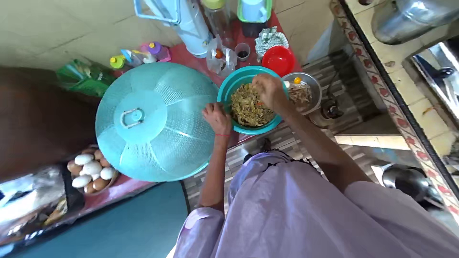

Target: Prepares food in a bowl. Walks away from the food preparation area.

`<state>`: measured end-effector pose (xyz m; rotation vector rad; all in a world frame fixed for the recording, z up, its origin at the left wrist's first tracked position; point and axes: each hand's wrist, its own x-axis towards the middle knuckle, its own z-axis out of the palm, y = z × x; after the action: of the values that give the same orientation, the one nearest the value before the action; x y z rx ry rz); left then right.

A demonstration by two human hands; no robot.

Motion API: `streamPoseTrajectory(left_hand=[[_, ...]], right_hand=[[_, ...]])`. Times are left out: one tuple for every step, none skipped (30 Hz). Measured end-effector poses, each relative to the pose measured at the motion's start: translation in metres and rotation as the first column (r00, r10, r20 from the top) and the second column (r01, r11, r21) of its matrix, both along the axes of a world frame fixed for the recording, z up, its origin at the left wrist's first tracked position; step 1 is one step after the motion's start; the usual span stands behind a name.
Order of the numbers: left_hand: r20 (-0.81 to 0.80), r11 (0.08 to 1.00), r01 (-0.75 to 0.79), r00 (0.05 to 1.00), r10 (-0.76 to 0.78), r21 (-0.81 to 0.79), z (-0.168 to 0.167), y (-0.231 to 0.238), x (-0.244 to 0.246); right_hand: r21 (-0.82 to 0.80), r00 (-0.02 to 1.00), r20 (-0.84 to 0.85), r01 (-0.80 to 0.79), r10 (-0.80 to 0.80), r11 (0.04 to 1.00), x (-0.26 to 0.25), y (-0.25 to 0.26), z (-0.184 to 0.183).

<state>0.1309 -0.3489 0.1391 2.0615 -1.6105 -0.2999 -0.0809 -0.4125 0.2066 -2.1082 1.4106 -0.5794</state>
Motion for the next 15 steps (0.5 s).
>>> streamPoseTrajectory(left_hand=[[-0.003, 1.0, 0.03, 1.0, -0.03, -0.001, -0.001, 0.003, 0.001], [-0.01, 0.998, 0.066, 0.998, -0.066, -0.005, -0.001, 0.009, 0.002], [-0.018, 0.994, 0.108, 0.994, -0.108, -0.003, 0.001, 0.018, 0.005], [-0.033, 0.991, 0.133, 0.99, -0.134, -0.013, 0.003, 0.024, 0.011], [-0.049, 0.989, 0.143, 0.988, -0.145, -0.034, 0.004, 0.028, 0.016], [-0.073, 0.988, 0.142, 0.986, -0.147, -0.067, 0.004, 0.035, 0.02], [-0.096, 0.985, 0.143, 0.984, -0.152, -0.098, 0.005, 0.044, 0.024], [-0.113, 0.981, 0.151, 0.98, -0.164, -0.119, 0.008, 0.054, 0.028], [-0.127, 0.978, 0.161, 0.976, -0.178, -0.132, 0.011, 0.063, 0.031], [-0.137, 0.974, 0.174, 0.971, -0.194, -0.145, 0.015, 0.072, 0.034], [-0.15, 0.97, 0.191, 0.965, -0.213, -0.151, 0.017, 0.082, 0.037], [-0.157, 0.963, 0.213, 0.958, -0.239, -0.162, 0.017, 0.092, 0.04], [-0.162, 0.955, 0.238, 0.95, -0.267, -0.178, 0.018, 0.102, 0.043], [-0.154, 0.944, 0.263, 0.943, -0.295, -0.197, 0.02, 0.11, 0.046], [-0.149, 0.931, 0.288, 0.934, -0.324, -0.224, 0.021, 0.116, 0.047]], right_hand=[[0.082, 0.996, -0.088, 0.01, -0.003, 0.997, 0.005, 0.009, -0.011], [0.235, 0.977, -0.21, 0.009, 0.041, 0.972, 0.009, 0.019, -0.018], [0.36, 0.949, -0.302, 0.023, 0.093, 0.933, 0.013, 0.027, -0.02], [0.395, 0.938, -0.334, 0.046, 0.097, 0.918, 0.018, 0.034, -0.018], [0.336, 0.95, -0.309, 0.058, 0.052, 0.94, 0.021, 0.039, -0.014], [0.223, 0.97, -0.242, 0.062, -0.006, 0.973, 0.022, 0.046, -0.01], [0.079, 0.986, -0.157, 0.076, -0.063, 0.994, 0.025, 0.053, -0.009], [-0.064, 0.991, -0.073, 0.105, -0.109, 0.992, 0.028, 0.059, -0.009], [-0.144, 0.989, -0.023, 0.141, -0.146, 0.979, 0.033, 0.063, -0.01], [-0.139, 0.984, -0.045, 0.165, -0.173, 0.976, 0.036, 0.065, -0.011], [-0.024, 0.975, -0.153, 0.162, -0.164, 0.986, 0.037, 0.066, -0.011], [0.139, 0.956, -0.273, 0.15, -0.108, 0.979, 0.036, 0.068, -0.011], [0.239, 0.94, -0.336, 0.151, -0.064, 0.959, 0.035, 0.07, -0.014], [0.239, 0.944, -0.317, 0.17, -0.089, 0.956, 0.035, 0.076, -0.016], [0.183, 0.962, -0.217, 0.208, -0.166, 0.961, 0.033, 0.082, -0.016]])
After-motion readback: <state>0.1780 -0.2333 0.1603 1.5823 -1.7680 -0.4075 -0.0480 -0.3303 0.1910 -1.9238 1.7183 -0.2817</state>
